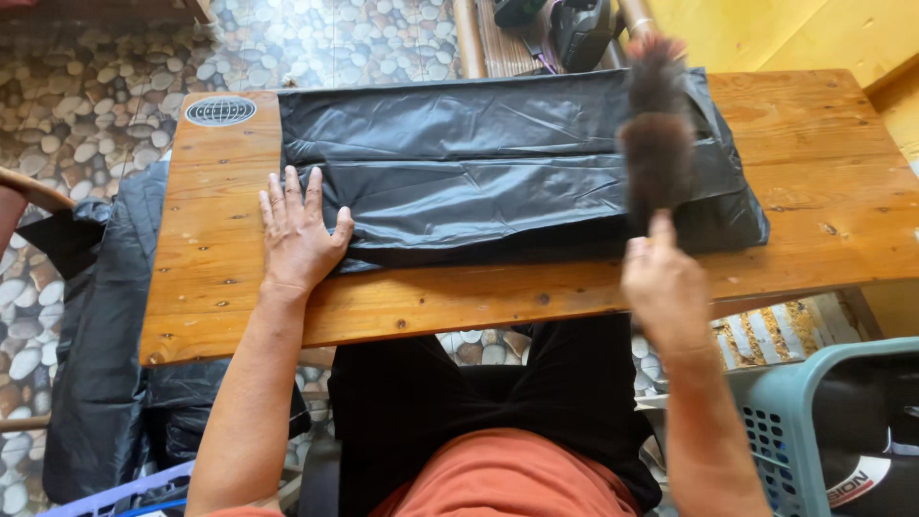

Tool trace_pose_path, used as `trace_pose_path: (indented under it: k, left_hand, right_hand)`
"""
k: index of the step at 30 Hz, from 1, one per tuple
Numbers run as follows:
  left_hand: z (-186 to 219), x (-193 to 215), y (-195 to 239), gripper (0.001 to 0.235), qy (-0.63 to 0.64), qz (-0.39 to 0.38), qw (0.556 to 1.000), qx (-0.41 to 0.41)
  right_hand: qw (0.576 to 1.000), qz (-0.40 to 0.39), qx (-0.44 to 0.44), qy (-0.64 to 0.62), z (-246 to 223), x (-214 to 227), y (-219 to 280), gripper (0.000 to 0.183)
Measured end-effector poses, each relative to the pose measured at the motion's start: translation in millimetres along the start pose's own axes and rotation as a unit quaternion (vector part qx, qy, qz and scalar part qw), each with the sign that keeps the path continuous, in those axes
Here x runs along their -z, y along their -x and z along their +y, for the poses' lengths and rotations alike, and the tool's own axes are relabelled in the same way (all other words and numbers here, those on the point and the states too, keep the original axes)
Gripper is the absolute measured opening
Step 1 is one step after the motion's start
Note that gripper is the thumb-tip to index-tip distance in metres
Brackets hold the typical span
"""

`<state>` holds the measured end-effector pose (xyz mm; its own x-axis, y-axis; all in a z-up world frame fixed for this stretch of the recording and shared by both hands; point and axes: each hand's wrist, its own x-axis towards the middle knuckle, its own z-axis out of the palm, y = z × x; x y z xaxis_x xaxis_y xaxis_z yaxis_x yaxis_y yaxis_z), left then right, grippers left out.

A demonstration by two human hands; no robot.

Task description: The person places a black plastic sheet on a wooden table, smooths it, and folds it into a compact bundle. They use a brush to sweep the sheet during folding and then fold the ends to create a neat package.

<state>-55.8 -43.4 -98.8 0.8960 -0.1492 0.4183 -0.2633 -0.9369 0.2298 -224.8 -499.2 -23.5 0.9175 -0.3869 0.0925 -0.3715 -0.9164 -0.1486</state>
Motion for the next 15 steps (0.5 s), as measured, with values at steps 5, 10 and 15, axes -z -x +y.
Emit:
trace_pose_path:
  k: [5, 10, 15]
  left_hand:
    - [-2, 1, -2, 0.075, 0.001, 0.011, 1.000, -0.009]
    - [-1, 3, -1, 0.074, -0.003, 0.010, 1.000, -0.010]
    - [-2, 4, -2, 0.074, -0.007, 0.002, 1.000, -0.015]
  right_hand:
    - [0.978, 0.012, 0.193, -0.076, -101, 14, 47, 0.059]
    - [0.976, -0.041, 0.206, -0.058, -93, 18, 46, 0.057]
    - [0.997, -0.045, 0.035, -0.059, 7, 25, 4, 0.057]
